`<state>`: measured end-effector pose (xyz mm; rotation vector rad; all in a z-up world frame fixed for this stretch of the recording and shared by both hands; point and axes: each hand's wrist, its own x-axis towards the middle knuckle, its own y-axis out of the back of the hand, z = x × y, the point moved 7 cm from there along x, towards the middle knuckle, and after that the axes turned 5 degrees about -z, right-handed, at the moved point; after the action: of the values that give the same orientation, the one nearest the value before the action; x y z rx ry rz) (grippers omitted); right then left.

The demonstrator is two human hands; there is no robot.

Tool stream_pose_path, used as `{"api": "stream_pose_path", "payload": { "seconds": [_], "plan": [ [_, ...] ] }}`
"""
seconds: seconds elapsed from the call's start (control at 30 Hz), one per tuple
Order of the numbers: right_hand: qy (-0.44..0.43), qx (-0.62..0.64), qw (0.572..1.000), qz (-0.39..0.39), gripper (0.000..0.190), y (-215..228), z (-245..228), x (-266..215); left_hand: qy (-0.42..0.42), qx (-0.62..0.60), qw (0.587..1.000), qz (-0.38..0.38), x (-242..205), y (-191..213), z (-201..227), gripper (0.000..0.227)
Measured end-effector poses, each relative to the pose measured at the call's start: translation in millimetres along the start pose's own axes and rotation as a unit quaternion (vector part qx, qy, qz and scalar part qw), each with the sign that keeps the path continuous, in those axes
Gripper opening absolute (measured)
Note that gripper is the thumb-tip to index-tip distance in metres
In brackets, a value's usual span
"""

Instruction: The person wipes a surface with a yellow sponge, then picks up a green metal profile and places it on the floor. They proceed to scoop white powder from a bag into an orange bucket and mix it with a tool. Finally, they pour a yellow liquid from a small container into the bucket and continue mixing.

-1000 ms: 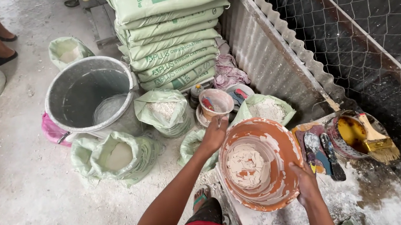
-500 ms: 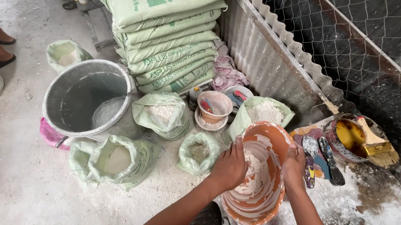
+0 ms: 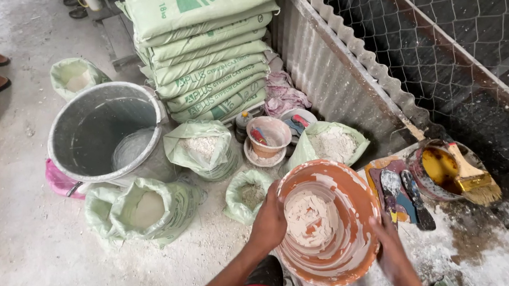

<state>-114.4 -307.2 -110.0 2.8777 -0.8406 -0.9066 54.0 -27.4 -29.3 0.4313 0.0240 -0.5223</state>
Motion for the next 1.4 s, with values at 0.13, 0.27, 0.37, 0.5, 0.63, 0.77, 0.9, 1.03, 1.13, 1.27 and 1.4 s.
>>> {"api": "stream_pose_path", "payload": {
  "seconds": [0.13, 0.27, 0.37, 0.5, 0.63, 0.77, 0.9, 1.03, 1.13, 1.27, 1.4],
  "plan": [
    [-0.014, 0.158, 0.987, -0.021, 0.09, -22.4, 39.8, -4.6, -0.063, -0.059, 0.995, 0.056, 0.2, -8.4, -17.7, 0.063],
    [-0.005, 0.255, 0.967, 0.021, 0.085, -14.2, 28.0, 5.9, -0.012, -0.029, 0.999, 0.012, 36.4, -6.5, -36.1, 0.072],
    [-0.007, 0.231, 0.972, 0.028, 0.078, 7.0, 30.4, 29.5, 0.042, -0.087, 0.995, -0.011, 86.8, 1.2, -46.9, 0.076],
    [0.023, 0.112, 0.993, 0.018, 0.061, 17.6, 46.3, 73.4, 0.027, -0.141, 0.989, -0.044, 117.9, -21.5, -26.5, 0.081],
    [0.083, 0.064, 0.994, 0.032, 0.053, -12.6, -10.4, 49.5, 0.04, -0.125, 0.979, -0.154, 77.6, -43.5, 32.3, 0.098],
    [0.171, 0.115, 0.978, 0.041, 0.052, -37.8, -53.4, 32.2, -0.041, 0.087, 0.984, -0.151, 60.2, -48.7, 47.4, 0.087],
    [0.16, 0.075, 0.974, 0.141, 0.045, -44.1, -72.5, 28.7, -0.051, 0.222, 0.951, -0.207, 47.9, -58.6, 53.2, 0.077],
    [0.147, 0.068, 0.968, 0.192, 0.04, -39.2, -78.9, 30.6, -0.15, 0.315, 0.914, -0.209, 37.9, -77.0, 39.9, 0.078],
    [0.136, 0.108, 0.966, 0.191, 0.043, -29.2, -71.7, 37.1, -0.168, 0.316, 0.907, -0.222, 32.9, -77.1, 42.5, 0.076],
    [0.122, 0.044, 0.989, 0.068, 0.054, -6.9, -31.6, 90.5, -0.116, 0.126, 0.977, -0.127, 60.6, -69.6, -14.9, 0.064],
    [0.183, -0.057, 0.979, -0.061, 0.06, 18.7, -40.0, 74.1, -0.079, -0.124, 0.989, -0.024, 69.7, -35.2, -48.2, 0.044]
  ]
}}
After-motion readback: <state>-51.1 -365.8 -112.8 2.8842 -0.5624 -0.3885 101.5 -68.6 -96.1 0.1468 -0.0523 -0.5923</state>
